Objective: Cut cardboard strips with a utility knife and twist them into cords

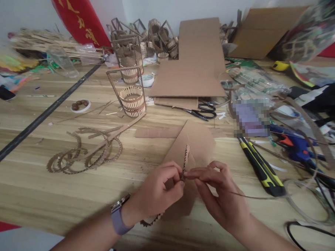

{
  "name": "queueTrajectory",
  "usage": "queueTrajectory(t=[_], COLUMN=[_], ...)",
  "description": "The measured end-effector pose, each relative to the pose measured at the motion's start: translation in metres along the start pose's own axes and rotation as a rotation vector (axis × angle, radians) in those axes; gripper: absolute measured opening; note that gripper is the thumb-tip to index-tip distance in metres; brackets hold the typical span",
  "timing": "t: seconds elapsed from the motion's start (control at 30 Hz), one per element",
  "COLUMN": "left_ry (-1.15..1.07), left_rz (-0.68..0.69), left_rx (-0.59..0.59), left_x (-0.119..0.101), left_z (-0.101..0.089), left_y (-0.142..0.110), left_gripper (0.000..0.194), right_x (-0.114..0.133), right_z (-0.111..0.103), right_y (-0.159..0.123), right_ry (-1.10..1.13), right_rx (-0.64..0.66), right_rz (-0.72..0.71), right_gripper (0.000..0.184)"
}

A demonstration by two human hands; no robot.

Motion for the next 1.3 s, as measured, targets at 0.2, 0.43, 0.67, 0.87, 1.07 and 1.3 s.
queueTrajectory(t=[0.2,0.43,0.67,0.87,1.07,1.3], left_ry=[-0.008,-0.010,-0.007,-0.007,-0.020,0.003], left_rz=[-0.056,-0.116,-0.041,-0.054,-0.074,-0.096], left_rx=[0.045,0.028,0.004,0.039,0.066,0.025], left_x=[0.003,0.007,0.005,0.002,0.003,0.007], left_z=[0.000,-0.001,-0.001,-0.002,0.000,-0.001], left_y=[0.000,0.000,0.001,0.001,0.002,0.002], left_gripper=[0.020,0.025,0.021,0.021,0.021,0.023], right_x=[-0.001,-0.001,-0.003,-0.002,-0.002,0.002], right_z=[0.000,0.004,0.006,0.001,-0.001,0.002], right_y=[-0.001,-0.009,-0.005,-0.001,0.001,-0.003], right_ry=[0.021,0.086,-0.002,0.017,0.038,0.051], right_rx=[-0.027,0.032,0.058,0.002,-0.022,0.048], right_rz=[0.055,0.022,-0.048,-0.001,0.028,-0.066], right_gripper=[0.019,0.020,0.020,0.021,0.023,0.018])
Point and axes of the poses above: each hand's wrist, its own y-axis towards the middle knuckle, its own z-axis out of the palm, x = y × z, the point moved 3 cm from there along y, towards the middle knuckle, and after that the axes turned 6 degrees about -x, right-handed, at the moved point
